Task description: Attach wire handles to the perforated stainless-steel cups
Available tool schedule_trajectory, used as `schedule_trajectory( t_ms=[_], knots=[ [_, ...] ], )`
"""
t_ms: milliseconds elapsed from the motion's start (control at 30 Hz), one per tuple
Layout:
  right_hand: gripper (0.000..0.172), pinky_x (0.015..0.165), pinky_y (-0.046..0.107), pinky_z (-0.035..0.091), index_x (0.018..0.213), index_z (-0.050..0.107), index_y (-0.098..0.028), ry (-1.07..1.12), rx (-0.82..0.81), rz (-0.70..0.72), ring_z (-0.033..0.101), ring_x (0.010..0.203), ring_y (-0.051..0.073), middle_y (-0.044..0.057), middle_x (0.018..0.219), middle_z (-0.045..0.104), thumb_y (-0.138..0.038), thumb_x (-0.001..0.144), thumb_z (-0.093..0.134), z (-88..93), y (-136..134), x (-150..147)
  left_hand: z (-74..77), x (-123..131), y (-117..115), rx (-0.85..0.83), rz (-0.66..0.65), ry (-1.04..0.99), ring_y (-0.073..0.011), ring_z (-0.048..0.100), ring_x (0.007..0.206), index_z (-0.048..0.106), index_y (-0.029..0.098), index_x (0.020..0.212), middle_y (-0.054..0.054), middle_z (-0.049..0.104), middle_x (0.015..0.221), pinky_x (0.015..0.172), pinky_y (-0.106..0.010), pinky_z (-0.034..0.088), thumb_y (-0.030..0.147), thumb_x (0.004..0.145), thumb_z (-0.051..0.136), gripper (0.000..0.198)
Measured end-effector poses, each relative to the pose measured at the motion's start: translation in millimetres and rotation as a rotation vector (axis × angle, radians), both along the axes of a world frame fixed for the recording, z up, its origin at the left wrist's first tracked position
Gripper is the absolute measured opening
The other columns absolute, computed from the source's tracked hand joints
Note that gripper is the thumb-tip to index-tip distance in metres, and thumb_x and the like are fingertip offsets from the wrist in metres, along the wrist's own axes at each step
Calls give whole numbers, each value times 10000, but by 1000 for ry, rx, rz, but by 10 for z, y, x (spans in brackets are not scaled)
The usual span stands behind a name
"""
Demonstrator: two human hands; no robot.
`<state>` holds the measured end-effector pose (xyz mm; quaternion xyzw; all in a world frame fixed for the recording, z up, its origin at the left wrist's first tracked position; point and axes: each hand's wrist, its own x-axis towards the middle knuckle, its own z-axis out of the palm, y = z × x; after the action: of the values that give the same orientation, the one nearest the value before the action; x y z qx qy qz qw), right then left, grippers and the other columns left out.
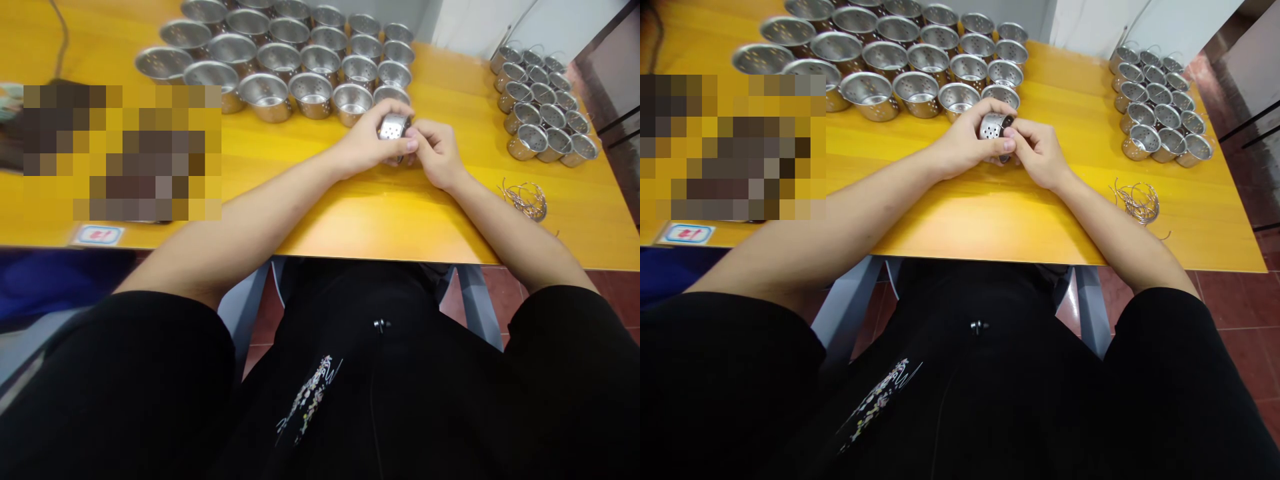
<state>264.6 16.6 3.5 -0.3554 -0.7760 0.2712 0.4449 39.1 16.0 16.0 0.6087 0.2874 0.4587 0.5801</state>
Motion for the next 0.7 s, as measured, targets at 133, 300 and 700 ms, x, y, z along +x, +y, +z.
schedule_trajectory(
  t_ms=[133, 300, 700],
  knots=[
    [895, 950, 500, 789, 825, 684, -308, -15, -4, -12, 718, 763, 258, 16, 751, 635, -1149, 1122, 602, -2, 3, 8, 17, 4, -19, -11, 12, 10, -220, 811, 955, 811, 356, 1153, 2, 848, 1103, 768, -363, 686, 620, 713, 1270, 688],
    [894, 967, 501, 794, 831, 671, -309, -32, -13, -27, 725, 769, 258, 14, 763, 641, -1147, 1130, 587, -9, 15, 21, 71, 21, -58, -46, 43, 25, -244, 808, 949, 806, 353, 1170, -1, 828, 1051, 757, -372, 652, 523, 669, 1302, 726],
    [936, 914, 504, 768, 829, 648, -317, -28, -28, -37, 708, 771, 270, 20, 759, 621, -1221, 1059, 568, 24, -21, -3, 59, 17, -48, -28, 42, 26, -234, 803, 949, 812, 357, 1167, -5, 830, 1092, 748, -367, 645, 546, 660, 1302, 730]
  ],
)
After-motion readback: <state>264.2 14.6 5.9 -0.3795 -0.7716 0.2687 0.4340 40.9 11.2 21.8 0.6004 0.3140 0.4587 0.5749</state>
